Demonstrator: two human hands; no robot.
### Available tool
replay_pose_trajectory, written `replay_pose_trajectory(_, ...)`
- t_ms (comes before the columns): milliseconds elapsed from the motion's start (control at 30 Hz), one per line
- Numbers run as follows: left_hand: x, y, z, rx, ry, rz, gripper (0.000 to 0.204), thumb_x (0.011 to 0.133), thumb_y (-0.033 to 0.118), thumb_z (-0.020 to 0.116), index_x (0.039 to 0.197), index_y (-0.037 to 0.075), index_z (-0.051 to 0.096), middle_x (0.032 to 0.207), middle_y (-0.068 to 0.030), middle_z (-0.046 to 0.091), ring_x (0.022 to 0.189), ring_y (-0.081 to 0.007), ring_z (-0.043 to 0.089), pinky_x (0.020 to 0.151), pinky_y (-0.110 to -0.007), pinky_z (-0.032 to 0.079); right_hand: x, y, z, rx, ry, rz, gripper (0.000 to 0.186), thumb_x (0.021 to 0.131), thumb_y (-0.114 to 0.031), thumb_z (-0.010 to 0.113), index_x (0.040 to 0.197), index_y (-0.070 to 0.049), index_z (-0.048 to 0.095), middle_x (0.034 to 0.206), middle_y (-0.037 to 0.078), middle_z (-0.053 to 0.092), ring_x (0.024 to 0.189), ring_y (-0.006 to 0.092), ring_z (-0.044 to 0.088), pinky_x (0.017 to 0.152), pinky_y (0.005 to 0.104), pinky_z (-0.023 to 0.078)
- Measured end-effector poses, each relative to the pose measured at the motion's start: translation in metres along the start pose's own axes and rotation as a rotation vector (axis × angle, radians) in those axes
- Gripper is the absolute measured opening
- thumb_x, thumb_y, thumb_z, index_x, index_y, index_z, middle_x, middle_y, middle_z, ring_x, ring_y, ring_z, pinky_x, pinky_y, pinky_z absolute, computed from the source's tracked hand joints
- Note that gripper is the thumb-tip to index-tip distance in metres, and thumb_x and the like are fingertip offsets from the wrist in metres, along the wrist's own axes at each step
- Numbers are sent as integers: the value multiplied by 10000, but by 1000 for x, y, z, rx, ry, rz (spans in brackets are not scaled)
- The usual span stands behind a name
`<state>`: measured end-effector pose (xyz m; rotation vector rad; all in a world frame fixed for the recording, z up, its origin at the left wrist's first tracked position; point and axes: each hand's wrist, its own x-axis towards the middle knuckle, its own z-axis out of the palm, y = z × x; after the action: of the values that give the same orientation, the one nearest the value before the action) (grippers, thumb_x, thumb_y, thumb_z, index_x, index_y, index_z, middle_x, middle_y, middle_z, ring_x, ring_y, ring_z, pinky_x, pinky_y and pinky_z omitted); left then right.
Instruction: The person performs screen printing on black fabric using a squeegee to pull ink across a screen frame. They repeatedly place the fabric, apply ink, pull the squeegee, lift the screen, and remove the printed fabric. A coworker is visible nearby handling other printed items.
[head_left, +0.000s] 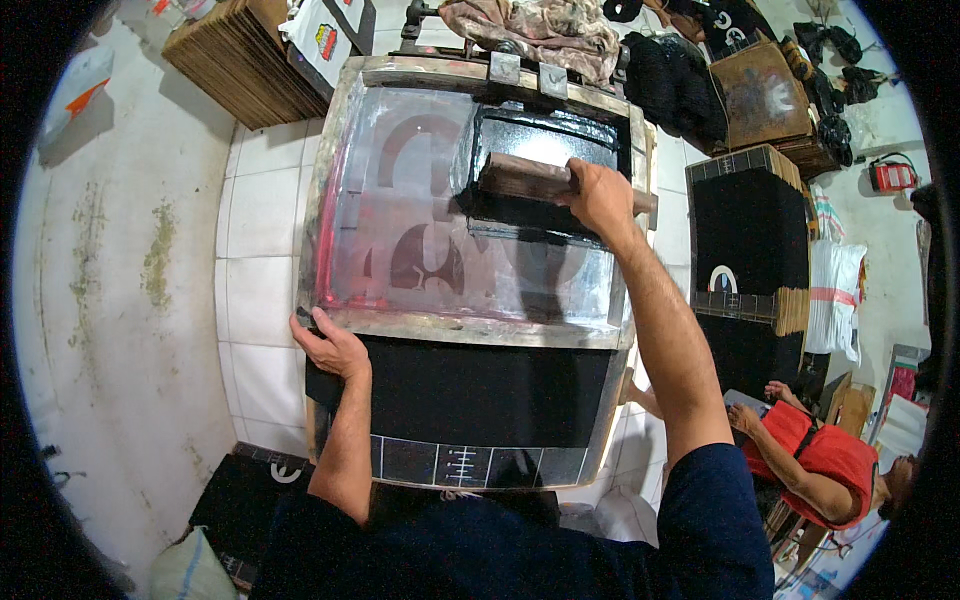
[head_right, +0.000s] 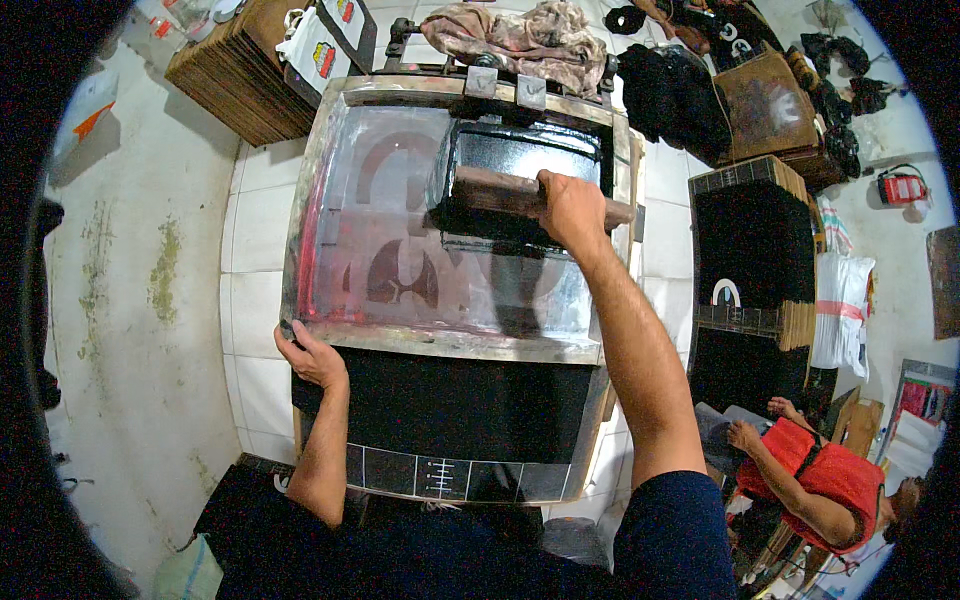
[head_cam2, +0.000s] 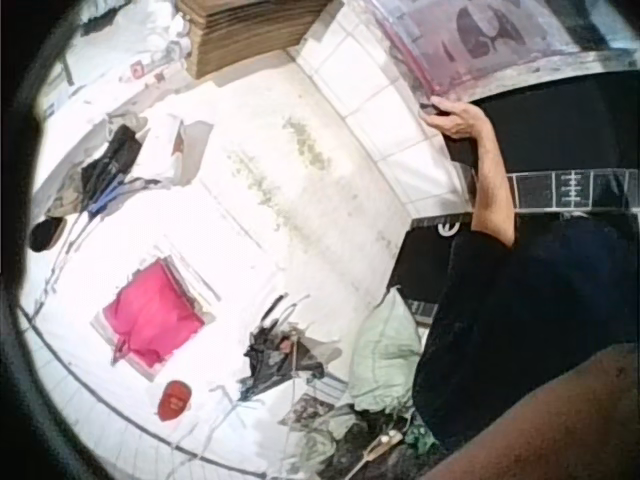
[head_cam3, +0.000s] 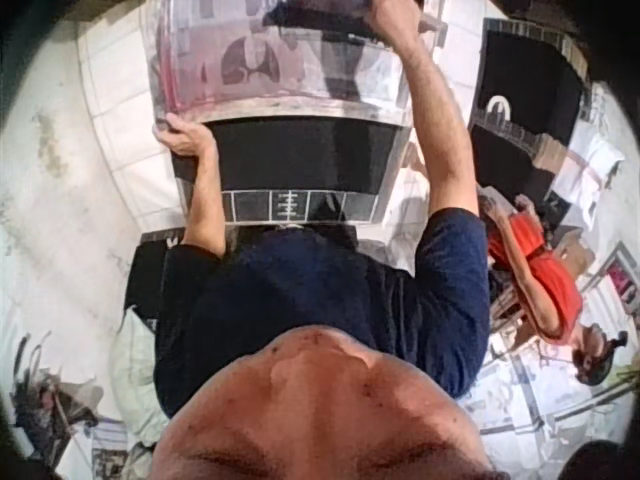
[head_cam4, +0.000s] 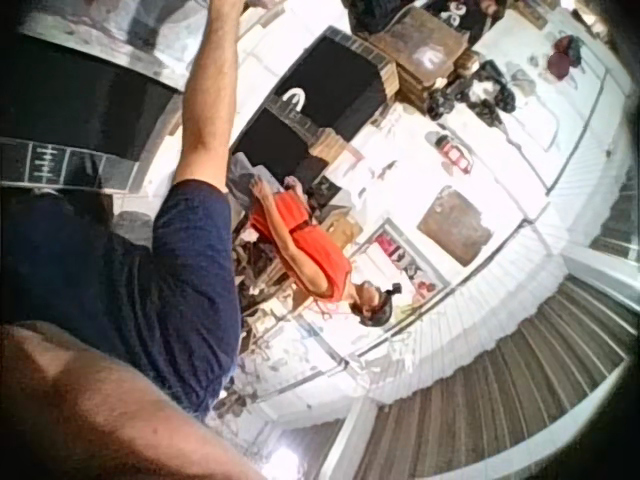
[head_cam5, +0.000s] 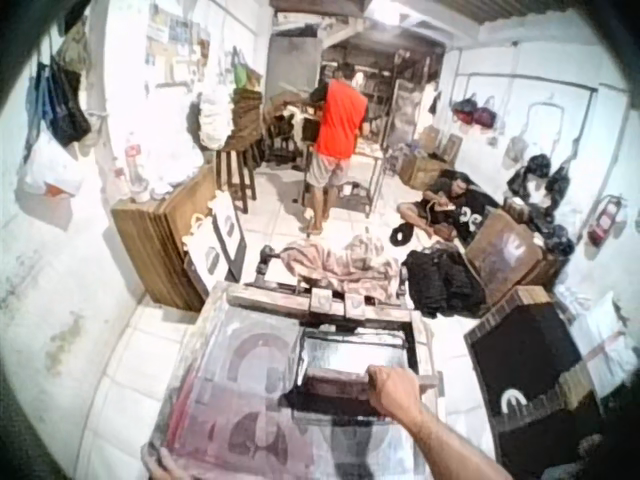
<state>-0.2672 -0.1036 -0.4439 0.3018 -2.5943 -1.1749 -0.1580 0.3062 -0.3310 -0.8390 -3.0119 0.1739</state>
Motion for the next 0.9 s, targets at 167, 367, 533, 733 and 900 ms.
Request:
replay_pose_trajectory(167,0,-1,-1,-50,-29,-34,589,1028,392,532,1428,-34,465,1401,-277,534,1257,-445,536,1052,-488,417,-15,-2,-9,40,17,-63,296,762,-269,824,954,-92,684,868,149,739,824,360,719,691,490,535)
replay_pose_trajectory(367,-1,0,0,-36,-12,12,592,1028,372,534,1423,-62,454,1380,-301,534,1248,-452,540,1042,-493,420,-30,-6,10,13,60,-77,364,727,-228,862,933,-95,592,847,69,644,926,302,651,745,461,416)
replay_pose_trajectory(533,-1,4,4,56,10,-27,603,1035,387,525,1432,-59,444,1378,-295,534,1245,-446,545,1043,-499,421,84,28,-4,14,91,-105,346,754,-227,835,1018,-99,651,993,117,713,988,348,678,798,486,500)
replay_pose_trajectory(733,-1,4,3,47,-10,-50,597,1039,387,522,1431,-56,445,1370,-291,540,1241,-441,548,1034,-498,428,88,27,10,-88,177,-32,386,768,-201,814,1098,-106,637,1013,110,702,972,333,668,809,477,482)
replay_pose_trajectory(900,-1,1,5,64,39,8,576,1041,365,533,1426,-55,452,1345,-287,557,1192,-440,574,1007,-491,443,25,11,24,-126,211,-31,346,760,-155,802,1037,-107,601,1004,49,653,967,278,626,789,449,430)
